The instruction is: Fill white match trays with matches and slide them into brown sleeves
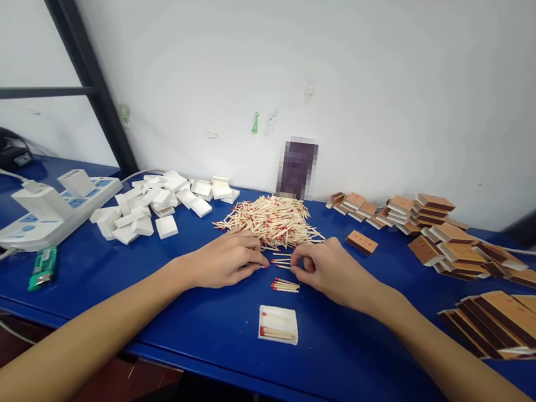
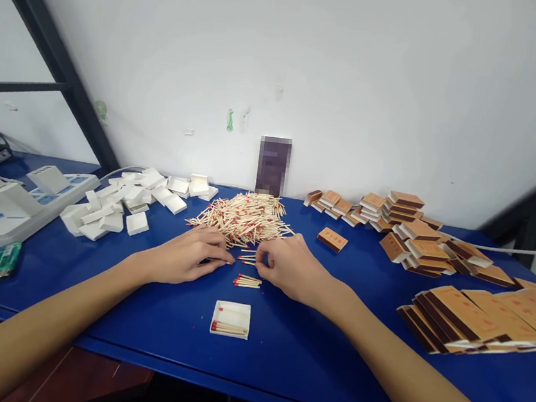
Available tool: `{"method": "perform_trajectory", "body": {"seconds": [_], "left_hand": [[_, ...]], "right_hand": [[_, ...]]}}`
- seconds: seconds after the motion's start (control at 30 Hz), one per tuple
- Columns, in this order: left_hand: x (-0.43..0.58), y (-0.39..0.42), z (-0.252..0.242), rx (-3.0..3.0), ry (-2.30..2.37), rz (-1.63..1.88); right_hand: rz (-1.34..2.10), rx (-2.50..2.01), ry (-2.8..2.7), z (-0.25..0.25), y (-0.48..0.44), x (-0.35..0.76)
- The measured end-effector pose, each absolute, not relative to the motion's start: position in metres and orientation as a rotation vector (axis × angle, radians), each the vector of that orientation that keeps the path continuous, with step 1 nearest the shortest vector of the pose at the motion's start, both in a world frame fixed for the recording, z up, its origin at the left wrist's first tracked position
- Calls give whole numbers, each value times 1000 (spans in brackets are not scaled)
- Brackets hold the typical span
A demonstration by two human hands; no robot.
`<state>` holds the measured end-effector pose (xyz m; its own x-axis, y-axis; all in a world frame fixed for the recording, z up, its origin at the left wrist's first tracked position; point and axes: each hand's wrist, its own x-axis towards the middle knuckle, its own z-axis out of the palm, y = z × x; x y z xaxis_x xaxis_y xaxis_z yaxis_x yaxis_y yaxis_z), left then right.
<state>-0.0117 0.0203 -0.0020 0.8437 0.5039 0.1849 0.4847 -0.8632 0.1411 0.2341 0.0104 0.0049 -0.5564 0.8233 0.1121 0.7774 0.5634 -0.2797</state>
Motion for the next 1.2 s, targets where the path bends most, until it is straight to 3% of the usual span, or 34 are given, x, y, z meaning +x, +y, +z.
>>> {"method": "perform_trajectory", "body": {"seconds": [0.43, 0.77, 1.07, 1.2], "left_hand": [[-11, 19, -2, 2949, 733, 354], [-10, 21, -1, 2948, 685, 371], [-9, 15, 1, 2825, 729, 396], [-9, 14, 6, 2753, 733, 374]], "right_hand": [[351, -1361, -2501, -7, 8, 233], [147, -1234, -2513, -5, 1, 235], [480, -1294, -2332, 8, -12, 234], [442, -1322, -2305, 8, -14, 231]]}}
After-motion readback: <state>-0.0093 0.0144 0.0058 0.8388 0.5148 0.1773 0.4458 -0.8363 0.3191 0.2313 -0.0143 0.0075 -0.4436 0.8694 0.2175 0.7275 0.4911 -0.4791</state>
